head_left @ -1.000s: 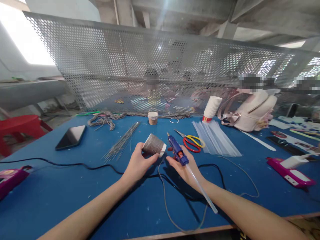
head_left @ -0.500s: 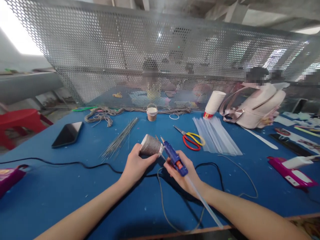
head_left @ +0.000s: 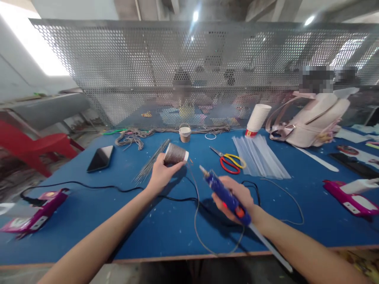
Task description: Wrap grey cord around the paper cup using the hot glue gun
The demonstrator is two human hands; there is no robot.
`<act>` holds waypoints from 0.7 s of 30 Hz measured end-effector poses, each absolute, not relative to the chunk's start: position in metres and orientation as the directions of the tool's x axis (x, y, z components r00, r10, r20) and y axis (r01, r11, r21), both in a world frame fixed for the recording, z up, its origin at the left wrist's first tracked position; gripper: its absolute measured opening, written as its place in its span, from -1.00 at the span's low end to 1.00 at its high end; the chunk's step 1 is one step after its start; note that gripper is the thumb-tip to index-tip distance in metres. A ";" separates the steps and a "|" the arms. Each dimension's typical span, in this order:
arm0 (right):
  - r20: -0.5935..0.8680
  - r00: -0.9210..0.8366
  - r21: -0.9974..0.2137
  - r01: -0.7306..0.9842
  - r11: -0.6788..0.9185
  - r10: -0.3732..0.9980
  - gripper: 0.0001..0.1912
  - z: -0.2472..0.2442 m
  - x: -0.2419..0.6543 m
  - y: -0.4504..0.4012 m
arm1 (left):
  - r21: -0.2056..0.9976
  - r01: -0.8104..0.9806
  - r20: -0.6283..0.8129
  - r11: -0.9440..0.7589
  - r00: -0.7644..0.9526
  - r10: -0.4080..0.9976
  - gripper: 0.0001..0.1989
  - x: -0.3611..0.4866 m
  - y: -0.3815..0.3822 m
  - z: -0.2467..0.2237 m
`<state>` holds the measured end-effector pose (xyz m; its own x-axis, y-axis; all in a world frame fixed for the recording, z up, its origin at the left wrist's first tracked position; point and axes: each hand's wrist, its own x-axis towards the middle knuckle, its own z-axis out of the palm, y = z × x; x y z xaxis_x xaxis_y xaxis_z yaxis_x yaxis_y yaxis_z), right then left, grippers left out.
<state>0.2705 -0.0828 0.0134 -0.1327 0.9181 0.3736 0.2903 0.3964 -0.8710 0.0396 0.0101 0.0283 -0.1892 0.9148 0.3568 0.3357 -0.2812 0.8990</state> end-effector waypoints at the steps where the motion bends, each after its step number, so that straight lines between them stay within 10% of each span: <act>1: 0.391 -0.091 -0.871 0.284 0.400 0.916 -0.81 0.017 0.267 -0.080 | 0.893 0.346 0.372 -0.287 -0.210 0.904 -0.67 0.041 0.015 0.034; 21: 0.144 -0.121 -0.945 0.276 0.172 0.982 -0.88 0.036 0.242 -0.050 | 0.869 0.417 0.328 -0.267 -0.079 0.941 -0.58 0.029 0.009 0.024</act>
